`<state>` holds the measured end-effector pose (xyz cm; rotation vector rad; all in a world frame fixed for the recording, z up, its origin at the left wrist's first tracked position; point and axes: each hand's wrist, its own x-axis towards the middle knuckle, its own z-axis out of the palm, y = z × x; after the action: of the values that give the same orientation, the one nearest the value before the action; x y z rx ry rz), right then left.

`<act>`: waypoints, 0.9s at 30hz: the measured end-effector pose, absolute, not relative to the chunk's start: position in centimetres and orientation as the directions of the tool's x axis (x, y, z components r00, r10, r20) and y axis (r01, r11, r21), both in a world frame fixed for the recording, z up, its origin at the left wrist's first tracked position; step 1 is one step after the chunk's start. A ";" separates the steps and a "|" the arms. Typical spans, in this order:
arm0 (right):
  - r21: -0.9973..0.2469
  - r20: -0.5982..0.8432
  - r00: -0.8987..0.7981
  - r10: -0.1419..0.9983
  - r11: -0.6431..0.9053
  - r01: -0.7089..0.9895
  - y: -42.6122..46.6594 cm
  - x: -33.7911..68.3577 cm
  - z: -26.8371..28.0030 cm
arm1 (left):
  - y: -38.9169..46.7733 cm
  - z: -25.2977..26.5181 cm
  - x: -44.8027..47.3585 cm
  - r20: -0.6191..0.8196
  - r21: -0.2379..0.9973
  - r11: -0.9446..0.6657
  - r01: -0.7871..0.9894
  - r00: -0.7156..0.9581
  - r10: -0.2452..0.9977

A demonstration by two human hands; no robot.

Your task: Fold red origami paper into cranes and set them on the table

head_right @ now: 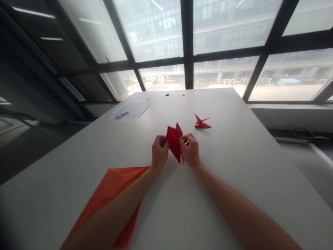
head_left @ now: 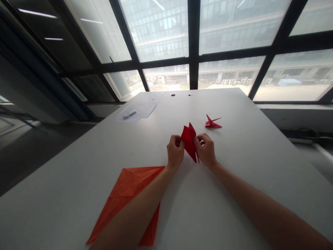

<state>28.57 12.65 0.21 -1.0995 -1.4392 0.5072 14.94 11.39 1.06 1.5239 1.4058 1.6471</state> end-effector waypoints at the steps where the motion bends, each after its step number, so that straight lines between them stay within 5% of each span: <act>1: -0.848 0.493 0.160 0.855 0.432 0.306 12.8 28.6 0.1 | 11.5 0.9 14.9 0.407 0.905 -0.352 0.241 -0.246 0.880; 5: -0.865 0.472 0.217 0.854 0.403 0.298 12.8 28.6 0.0 | 11.7 0.7 14.6 0.364 0.931 -0.344 0.122 -0.229 0.903; 11: -0.779 0.526 0.126 0.841 0.417 0.468 12.5 28.4 0.1 | 11.2 1.1 14.7 0.461 0.881 -0.421 0.216 -0.189 0.867; 27: -0.821 0.527 0.215 0.822 0.427 0.378 12.5 28.7 0.3 | 10.9 1.3 14.9 0.486 0.864 -0.481 0.148 0.003 0.874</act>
<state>28.71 12.52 0.33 -1.1647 -1.3888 0.4326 14.90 10.88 1.33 1.6761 1.0600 1.5312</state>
